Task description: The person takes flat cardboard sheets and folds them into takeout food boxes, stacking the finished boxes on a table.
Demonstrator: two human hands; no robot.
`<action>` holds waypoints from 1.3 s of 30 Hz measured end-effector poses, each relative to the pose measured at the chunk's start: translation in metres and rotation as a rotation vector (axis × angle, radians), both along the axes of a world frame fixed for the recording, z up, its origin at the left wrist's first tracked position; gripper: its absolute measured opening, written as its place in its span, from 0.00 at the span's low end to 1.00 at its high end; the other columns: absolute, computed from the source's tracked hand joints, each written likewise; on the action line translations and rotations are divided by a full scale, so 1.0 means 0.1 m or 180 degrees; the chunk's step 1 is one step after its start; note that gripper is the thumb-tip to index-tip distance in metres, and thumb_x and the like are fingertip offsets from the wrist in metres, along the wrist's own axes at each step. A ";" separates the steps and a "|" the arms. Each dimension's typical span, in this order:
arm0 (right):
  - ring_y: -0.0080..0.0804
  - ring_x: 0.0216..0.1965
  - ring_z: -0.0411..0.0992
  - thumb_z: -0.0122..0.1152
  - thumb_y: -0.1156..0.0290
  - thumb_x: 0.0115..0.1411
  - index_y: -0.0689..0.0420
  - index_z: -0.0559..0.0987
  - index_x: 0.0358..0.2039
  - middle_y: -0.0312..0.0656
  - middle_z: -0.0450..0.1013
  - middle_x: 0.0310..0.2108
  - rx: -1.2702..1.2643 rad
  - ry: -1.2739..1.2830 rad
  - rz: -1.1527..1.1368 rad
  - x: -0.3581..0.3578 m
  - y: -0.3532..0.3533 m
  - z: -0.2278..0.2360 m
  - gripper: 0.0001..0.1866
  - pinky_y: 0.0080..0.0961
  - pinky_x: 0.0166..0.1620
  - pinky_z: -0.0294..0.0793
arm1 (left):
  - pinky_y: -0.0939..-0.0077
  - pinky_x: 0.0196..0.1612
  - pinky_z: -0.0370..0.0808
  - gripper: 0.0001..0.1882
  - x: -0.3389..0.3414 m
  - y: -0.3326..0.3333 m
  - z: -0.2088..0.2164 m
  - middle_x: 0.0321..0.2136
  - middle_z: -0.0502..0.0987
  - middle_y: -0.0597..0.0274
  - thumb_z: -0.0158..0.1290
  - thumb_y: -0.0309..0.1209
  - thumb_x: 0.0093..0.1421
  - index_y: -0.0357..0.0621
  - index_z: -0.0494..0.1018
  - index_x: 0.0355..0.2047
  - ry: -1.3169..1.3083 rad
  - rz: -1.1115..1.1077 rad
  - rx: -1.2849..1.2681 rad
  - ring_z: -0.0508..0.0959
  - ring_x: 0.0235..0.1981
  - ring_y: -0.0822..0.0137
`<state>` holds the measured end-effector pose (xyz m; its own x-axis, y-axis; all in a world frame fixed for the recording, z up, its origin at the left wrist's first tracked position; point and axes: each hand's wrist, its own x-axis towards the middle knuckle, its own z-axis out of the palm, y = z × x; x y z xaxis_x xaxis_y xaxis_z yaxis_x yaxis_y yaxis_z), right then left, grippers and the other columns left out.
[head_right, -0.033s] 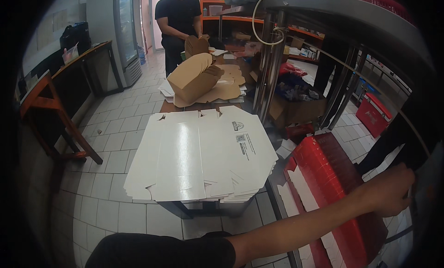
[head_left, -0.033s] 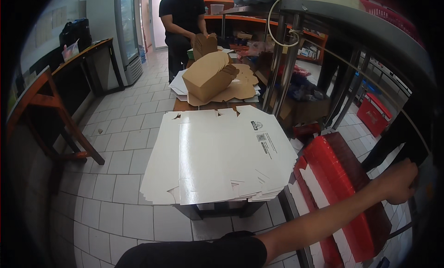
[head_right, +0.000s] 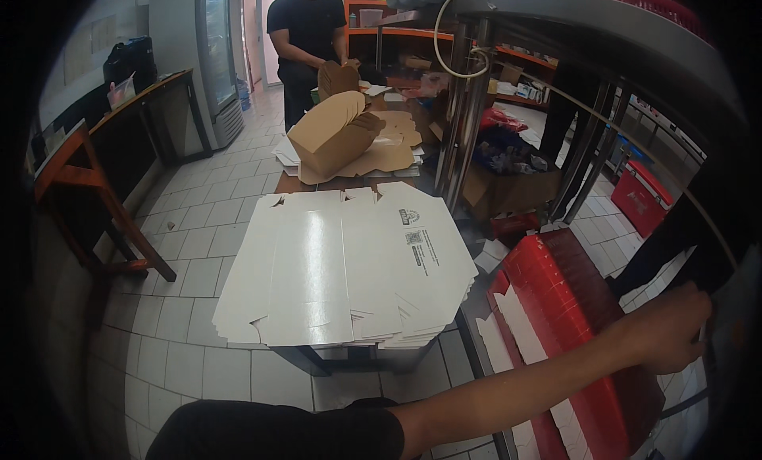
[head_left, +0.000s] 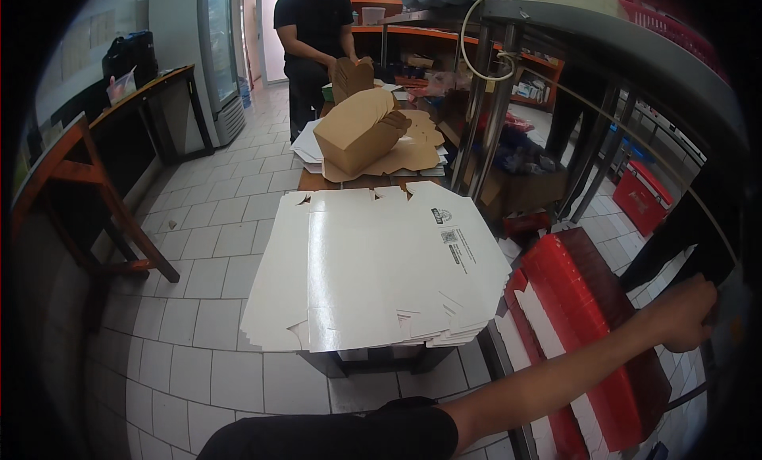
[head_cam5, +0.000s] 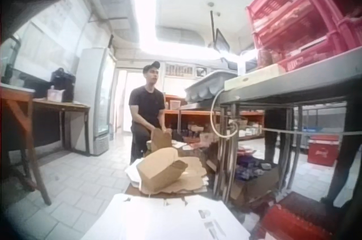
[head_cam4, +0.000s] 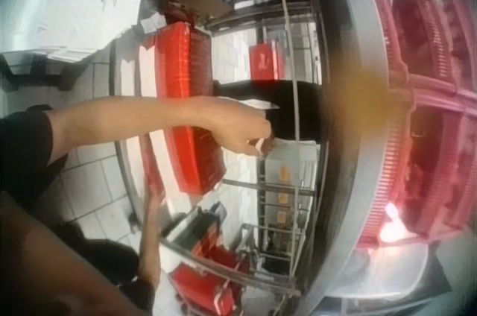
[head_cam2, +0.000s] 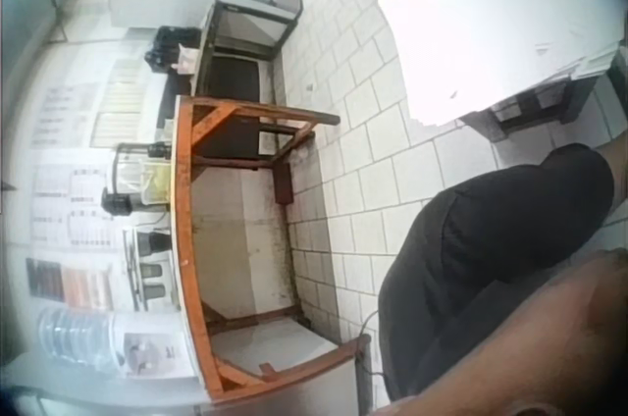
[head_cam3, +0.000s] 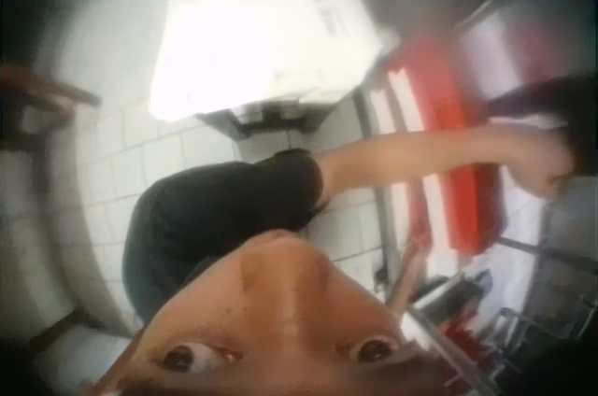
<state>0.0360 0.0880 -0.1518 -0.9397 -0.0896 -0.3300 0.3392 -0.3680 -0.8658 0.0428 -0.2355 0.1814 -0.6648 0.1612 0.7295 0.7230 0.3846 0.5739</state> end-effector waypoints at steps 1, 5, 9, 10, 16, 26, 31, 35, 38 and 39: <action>0.51 0.60 0.58 0.63 0.54 0.55 0.62 0.59 0.62 0.55 0.60 0.60 0.0173 0.0044 0.0086 -0.01 -0.01 -0.01 0.40 0.47 0.61 0.61 | 0.60 0.47 0.74 0.10 0.00 0.01 0.00 0.31 0.76 0.40 0.55 0.27 0.49 0.28 0.74 0.25 0.0027 0.0027 0.0062 0.73 0.43 0.46; 0.50 0.59 0.60 0.63 0.55 0.55 0.61 0.60 0.62 0.53 0.61 0.59 0.0793 0.0252 0.0465 -0.09 -0.08 -0.07 0.39 0.47 0.58 0.63 | 0.61 0.46 0.75 0.09 -0.02 0.04 -0.02 0.29 0.78 0.41 0.57 0.27 0.48 0.31 0.77 0.23 0.0076 0.0085 0.0152 0.76 0.41 0.46; 0.48 0.58 0.62 0.62 0.56 0.56 0.60 0.61 0.61 0.51 0.62 0.59 0.1156 0.0442 0.0721 -0.16 -0.11 -0.14 0.37 0.46 0.56 0.66 | 0.62 0.46 0.75 0.08 -0.02 0.05 0.00 0.29 0.78 0.41 0.57 0.27 0.47 0.31 0.78 0.24 -0.0152 -0.0041 -0.0056 0.76 0.41 0.47; 0.48 0.58 0.62 0.62 0.56 0.56 0.59 0.61 0.61 0.51 0.62 0.59 0.1201 0.0459 0.0755 -0.16 -0.10 -0.16 0.37 0.46 0.56 0.67 | 0.62 0.46 0.75 0.08 -0.04 0.08 0.00 0.29 0.78 0.42 0.57 0.27 0.47 0.31 0.78 0.24 -0.0175 -0.0060 -0.0069 0.76 0.41 0.47; 0.45 0.56 0.65 0.62 0.57 0.58 0.58 0.63 0.61 0.48 0.64 0.58 0.1429 0.0531 0.0840 -0.21 0.00 -0.21 0.35 0.45 0.52 0.71 | 0.63 0.43 0.77 0.07 0.00 0.10 -0.03 0.27 0.78 0.41 0.56 0.25 0.46 0.30 0.78 0.22 0.0043 0.0057 0.0106 0.78 0.38 0.47; 0.41 0.53 0.69 0.62 0.58 0.60 0.55 0.65 0.61 0.44 0.66 0.57 0.1538 0.0719 0.1015 -0.25 0.13 -0.43 0.32 0.44 0.46 0.77 | 0.61 0.42 0.76 0.10 -0.08 0.22 -0.08 0.26 0.79 0.45 0.55 0.27 0.48 0.35 0.78 0.30 -0.0097 -0.0244 -0.0242 0.80 0.36 0.50; 0.37 0.42 0.76 0.62 0.75 0.58 0.63 0.72 0.52 0.45 0.73 0.46 0.1392 0.0562 0.0397 0.04 -0.22 0.00 0.21 0.33 0.35 0.82 | 0.63 0.42 0.76 0.13 -0.12 0.18 -0.16 0.30 0.80 0.47 0.56 0.31 0.51 0.39 0.79 0.36 -0.0410 -0.0387 -0.0433 0.80 0.38 0.52; 0.39 0.46 0.73 0.59 0.74 0.60 0.63 0.69 0.55 0.47 0.70 0.49 0.1433 0.0606 0.0699 0.04 -0.35 0.03 0.22 0.37 0.39 0.83 | 0.62 0.44 0.76 0.14 -0.38 -0.05 -0.40 0.32 0.79 0.45 0.56 0.34 0.53 0.42 0.78 0.39 -0.0323 0.0391 -0.0826 0.79 0.39 0.51; 0.39 0.44 0.74 0.59 0.77 0.59 0.64 0.70 0.53 0.48 0.71 0.48 0.1271 0.0561 0.0691 0.02 -0.19 -0.08 0.21 0.35 0.39 0.83 | 0.63 0.45 0.75 0.15 -0.43 -0.14 -0.40 0.34 0.80 0.45 0.56 0.34 0.54 0.44 0.77 0.42 -0.0600 0.0768 -0.1067 0.79 0.41 0.52; 0.38 0.43 0.75 0.60 0.78 0.59 0.64 0.72 0.51 0.48 0.73 0.46 0.1169 0.0563 0.0662 0.01 -0.19 -0.11 0.19 0.34 0.39 0.83 | 0.64 0.46 0.74 0.15 -0.38 -0.14 -0.39 0.35 0.80 0.46 0.56 0.34 0.54 0.43 0.77 0.42 -0.0596 0.0718 -0.1012 0.79 0.41 0.52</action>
